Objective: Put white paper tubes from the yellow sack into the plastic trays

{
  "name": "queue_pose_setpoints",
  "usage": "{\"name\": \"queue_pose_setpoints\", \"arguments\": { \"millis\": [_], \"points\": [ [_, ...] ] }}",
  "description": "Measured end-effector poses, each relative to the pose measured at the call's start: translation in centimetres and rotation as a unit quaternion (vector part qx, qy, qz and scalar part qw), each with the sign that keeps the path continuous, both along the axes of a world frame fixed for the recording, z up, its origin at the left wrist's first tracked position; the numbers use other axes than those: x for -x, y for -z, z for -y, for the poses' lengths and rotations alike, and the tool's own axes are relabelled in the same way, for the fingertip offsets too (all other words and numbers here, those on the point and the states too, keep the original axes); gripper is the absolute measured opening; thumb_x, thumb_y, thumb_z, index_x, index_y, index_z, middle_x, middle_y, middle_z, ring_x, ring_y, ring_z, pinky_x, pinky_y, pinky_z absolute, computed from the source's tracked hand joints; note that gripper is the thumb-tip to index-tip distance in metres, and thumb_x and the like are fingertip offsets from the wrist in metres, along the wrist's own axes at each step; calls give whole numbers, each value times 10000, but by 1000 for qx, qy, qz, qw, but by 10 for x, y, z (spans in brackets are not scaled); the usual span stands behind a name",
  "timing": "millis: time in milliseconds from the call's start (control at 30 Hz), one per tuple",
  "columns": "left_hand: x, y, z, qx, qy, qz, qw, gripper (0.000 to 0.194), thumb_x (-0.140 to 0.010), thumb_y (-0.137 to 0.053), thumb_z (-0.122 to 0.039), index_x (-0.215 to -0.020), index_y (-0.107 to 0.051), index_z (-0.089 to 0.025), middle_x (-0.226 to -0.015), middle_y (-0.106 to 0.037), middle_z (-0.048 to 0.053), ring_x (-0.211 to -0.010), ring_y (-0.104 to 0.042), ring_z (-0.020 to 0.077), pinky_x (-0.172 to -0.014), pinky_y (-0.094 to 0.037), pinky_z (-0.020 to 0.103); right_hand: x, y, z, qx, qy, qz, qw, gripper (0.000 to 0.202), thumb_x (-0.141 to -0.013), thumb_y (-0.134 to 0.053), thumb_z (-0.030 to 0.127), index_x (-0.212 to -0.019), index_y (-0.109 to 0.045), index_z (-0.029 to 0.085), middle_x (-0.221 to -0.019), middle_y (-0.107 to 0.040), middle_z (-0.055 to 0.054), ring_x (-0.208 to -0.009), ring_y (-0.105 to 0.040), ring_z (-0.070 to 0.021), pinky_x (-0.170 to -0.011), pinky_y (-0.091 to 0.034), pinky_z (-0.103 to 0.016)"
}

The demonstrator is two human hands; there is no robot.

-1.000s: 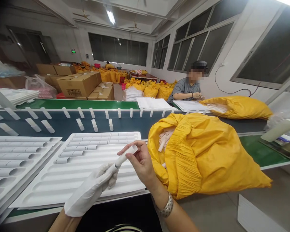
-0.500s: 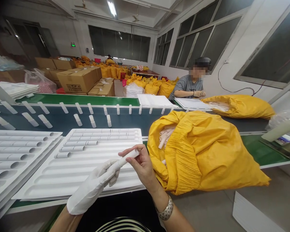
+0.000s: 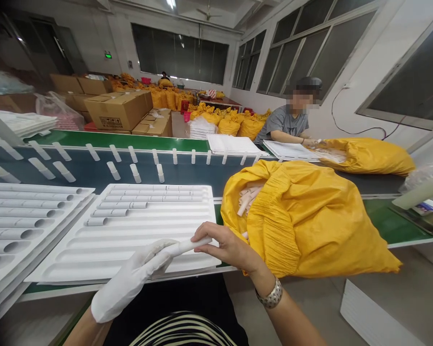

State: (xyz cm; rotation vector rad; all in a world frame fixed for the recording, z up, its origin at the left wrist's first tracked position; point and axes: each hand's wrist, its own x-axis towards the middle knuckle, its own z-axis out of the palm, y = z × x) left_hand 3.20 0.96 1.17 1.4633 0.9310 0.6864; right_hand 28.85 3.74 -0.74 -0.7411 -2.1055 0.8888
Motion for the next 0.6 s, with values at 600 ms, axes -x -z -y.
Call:
{"name": "queue_pose_setpoints", "arguments": {
  "millis": [600],
  "points": [
    [-8, 10, 2, -25, 53, -71, 996, 356, -984, -478, -452, -1084, -726, -217, -1009, -724, 19, -926, -616, 202, -869, -482, 263, 1, 18, 7, -60, -84, 75, 992, 146, -1044, -540, 305, -1092, -595, 179, -958, -627, -73, -920, -603, -178, -828, -517, -296]
  ]
}}
